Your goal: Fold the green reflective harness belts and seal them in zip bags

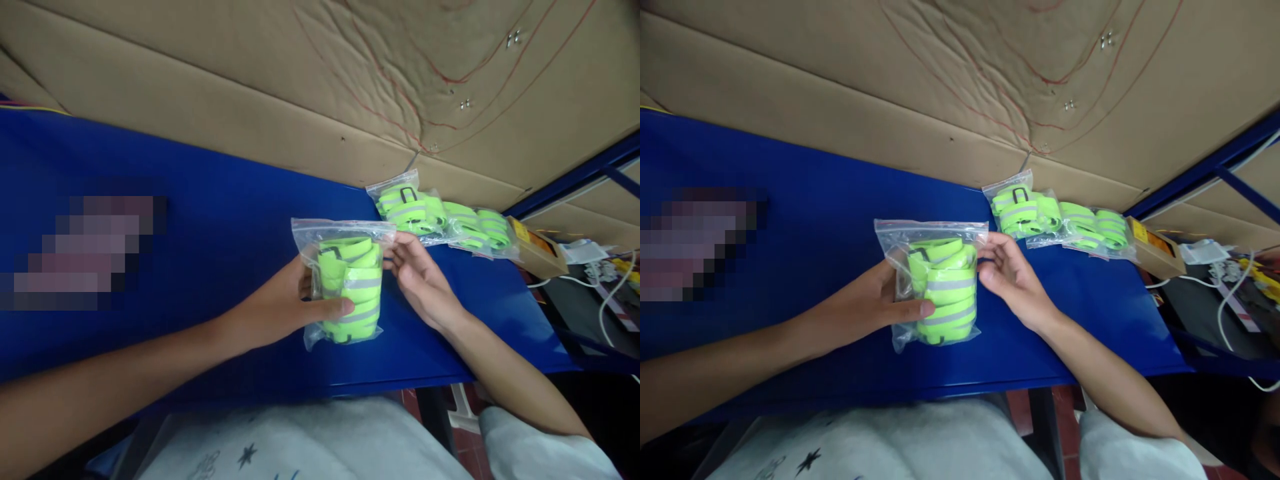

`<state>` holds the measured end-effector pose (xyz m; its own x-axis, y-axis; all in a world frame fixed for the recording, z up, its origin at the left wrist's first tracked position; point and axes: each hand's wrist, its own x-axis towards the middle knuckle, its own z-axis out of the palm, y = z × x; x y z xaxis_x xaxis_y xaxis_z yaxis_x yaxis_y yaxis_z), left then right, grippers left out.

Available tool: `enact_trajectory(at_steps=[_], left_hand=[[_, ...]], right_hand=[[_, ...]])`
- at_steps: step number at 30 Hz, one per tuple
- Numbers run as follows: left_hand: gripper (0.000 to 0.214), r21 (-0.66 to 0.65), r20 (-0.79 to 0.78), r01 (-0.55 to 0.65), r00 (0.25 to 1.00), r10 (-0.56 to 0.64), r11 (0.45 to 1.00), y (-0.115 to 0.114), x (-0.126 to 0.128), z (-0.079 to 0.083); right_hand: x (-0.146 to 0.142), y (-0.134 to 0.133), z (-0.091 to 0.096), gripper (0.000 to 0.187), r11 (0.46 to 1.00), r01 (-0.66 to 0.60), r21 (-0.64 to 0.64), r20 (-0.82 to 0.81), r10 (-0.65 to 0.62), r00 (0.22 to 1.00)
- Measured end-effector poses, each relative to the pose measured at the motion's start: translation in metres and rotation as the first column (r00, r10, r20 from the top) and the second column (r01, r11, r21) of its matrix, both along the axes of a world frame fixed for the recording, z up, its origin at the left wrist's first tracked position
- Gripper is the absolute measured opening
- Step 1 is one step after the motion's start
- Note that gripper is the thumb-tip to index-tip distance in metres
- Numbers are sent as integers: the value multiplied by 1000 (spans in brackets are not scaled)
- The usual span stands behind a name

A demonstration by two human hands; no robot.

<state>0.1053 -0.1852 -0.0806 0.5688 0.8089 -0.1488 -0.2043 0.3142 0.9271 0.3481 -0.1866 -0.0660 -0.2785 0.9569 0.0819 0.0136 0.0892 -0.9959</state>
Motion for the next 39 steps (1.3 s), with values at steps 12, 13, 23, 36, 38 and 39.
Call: enact_trajectory(at_steps=[12, 13, 23, 36, 38, 39], left_hand=[[56, 81, -97, -63, 993, 71, 995, -5, 0, 1], [54, 93, -103, -64, 992, 74, 994, -5, -1, 1], [53, 92, -105, -47, 993, 57, 995, -3, -1, -3], [80, -332, -130, -156, 984, 119, 930, -2, -4, 12], [78, -405, -117, -193, 980, 159, 894, 1, -6, 11], [76, -422, -108, -212, 977, 184, 882, 2, -7, 10]], right_hand=[[-19, -12, -7, 53, 957, -141, -255, -1, 146, 989], [-20, -14, -5, 52, 958, -133, -254, -6, 136, 991], [-21, -15, -5, 49, 960, -130, -247, -24, 128, 991], [93, 32, 55, 38, 759, 117, 640, 529, -546, 649], [153, 46, 66, 43, 475, 413, 777, 384, -877, 287], [181, 52, 67, 46, 394, 521, 757, 417, -906, 80]])
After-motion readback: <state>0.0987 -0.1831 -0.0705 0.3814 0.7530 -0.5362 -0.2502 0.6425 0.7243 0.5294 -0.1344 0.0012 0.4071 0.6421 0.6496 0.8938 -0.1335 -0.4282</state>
